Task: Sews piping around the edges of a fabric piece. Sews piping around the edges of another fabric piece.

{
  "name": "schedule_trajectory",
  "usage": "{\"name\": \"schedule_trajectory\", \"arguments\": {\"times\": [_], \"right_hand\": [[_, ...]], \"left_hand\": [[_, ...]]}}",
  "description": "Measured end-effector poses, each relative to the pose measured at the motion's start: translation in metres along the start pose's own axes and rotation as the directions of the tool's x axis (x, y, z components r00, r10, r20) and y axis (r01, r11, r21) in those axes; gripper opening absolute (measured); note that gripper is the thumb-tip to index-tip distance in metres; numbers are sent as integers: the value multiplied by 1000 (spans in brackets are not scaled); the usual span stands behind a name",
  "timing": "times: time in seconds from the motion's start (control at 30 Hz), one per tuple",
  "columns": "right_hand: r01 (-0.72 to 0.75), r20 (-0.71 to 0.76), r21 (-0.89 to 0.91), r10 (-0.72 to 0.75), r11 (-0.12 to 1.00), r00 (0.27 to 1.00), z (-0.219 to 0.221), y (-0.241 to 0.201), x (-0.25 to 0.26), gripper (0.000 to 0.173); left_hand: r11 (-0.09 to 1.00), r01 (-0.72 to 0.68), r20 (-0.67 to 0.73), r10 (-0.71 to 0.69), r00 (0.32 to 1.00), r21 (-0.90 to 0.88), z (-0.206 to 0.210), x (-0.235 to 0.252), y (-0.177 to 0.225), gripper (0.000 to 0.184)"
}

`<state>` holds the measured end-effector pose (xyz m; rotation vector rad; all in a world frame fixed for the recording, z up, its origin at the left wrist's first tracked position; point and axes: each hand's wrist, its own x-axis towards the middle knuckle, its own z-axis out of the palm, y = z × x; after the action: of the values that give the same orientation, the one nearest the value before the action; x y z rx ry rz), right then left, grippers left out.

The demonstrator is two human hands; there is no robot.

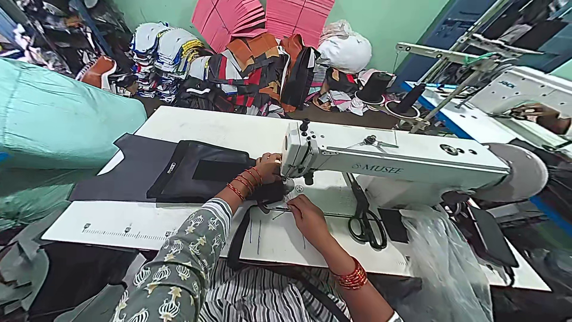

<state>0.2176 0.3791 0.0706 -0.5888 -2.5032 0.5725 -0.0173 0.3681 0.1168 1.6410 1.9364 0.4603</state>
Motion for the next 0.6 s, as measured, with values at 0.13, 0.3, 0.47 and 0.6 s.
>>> {"name": "schedule_trajectory", "arguments": {"times": [0.13,0.3,0.47,0.6], "right_hand": [[0,-1,-3,0,1000,1000,0,1,-1,16],[-13,9,-2,13,1000,1000,-1,0,0,16],[-12,14,2,12,1000,1000,-1,0,-1,16],[-17,16,9,17,1000,1000,-1,0,-1,16]], "left_hand": [[984,-147,-115,159,981,104,8,13,-9,34],[997,-47,-153,57,987,64,4,16,-3,33],[996,-35,-172,21,985,-77,6,19,4,28],[910,4,-309,-145,940,-415,6,20,4,18]]}}
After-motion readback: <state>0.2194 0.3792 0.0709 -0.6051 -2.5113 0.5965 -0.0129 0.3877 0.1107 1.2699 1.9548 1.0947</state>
